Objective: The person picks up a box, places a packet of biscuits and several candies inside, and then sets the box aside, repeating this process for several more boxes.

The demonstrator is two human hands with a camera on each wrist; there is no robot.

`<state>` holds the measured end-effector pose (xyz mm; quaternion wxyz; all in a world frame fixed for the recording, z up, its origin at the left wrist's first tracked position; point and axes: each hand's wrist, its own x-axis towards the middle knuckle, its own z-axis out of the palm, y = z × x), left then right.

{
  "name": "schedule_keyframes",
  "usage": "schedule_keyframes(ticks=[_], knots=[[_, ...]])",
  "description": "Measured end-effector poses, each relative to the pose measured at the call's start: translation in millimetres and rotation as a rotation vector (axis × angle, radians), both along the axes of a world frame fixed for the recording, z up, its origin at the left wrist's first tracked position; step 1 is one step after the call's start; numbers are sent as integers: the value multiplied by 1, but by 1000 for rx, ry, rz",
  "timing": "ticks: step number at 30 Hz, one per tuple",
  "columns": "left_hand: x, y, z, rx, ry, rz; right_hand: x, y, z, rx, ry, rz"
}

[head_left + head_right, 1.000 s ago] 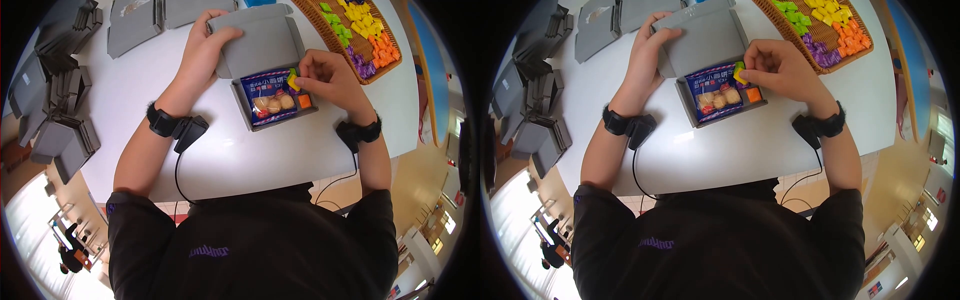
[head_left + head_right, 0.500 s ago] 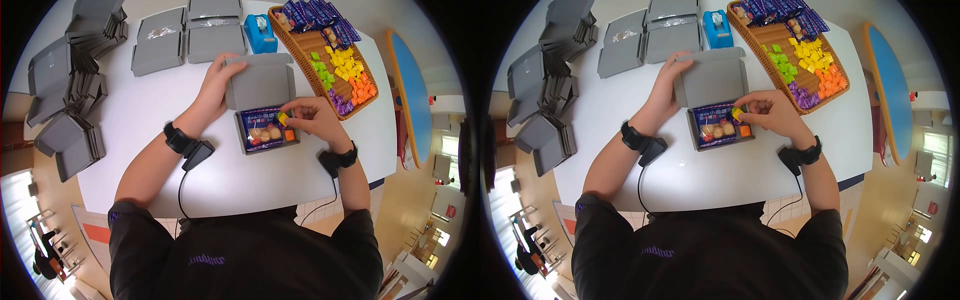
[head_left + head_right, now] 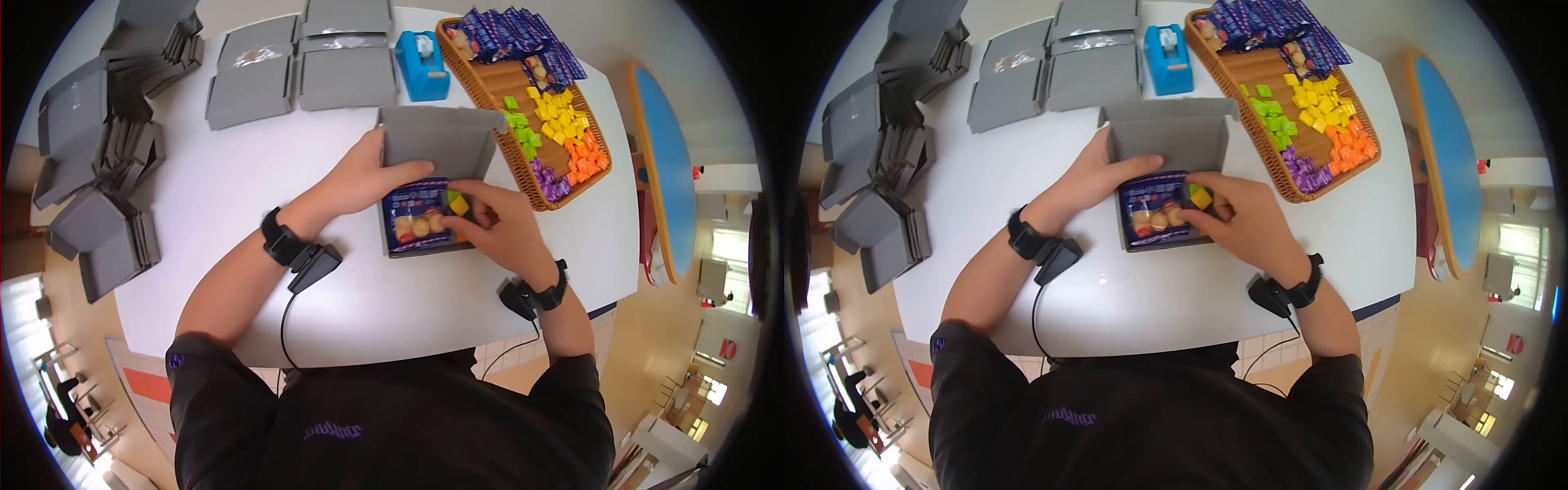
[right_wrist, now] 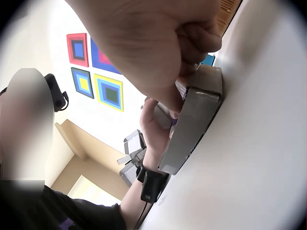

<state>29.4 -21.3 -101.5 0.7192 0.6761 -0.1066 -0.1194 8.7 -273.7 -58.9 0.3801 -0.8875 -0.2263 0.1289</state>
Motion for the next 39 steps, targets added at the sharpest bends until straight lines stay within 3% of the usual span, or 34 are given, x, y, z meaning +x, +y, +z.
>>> schedule_keyframes(ticks=[4,8,14,17,26,39], knots=[[2,-1,0,-95,48,-38,3,-1,-7,139,-56,108],[2,-1,-5,-142,121,-32,-1,0,2,27,-110,152],[0,0,-5,-55,91,0,2,0,9,17,37,108],[0,2,-2,-46,139,-23,3,-3,-5,81,-155,165],[-1,2,-13,-116,111,34,10,-6,-1,178,123,150],[-5,3,-9,-83,124,74,13,-6,-9,228,137,158]])
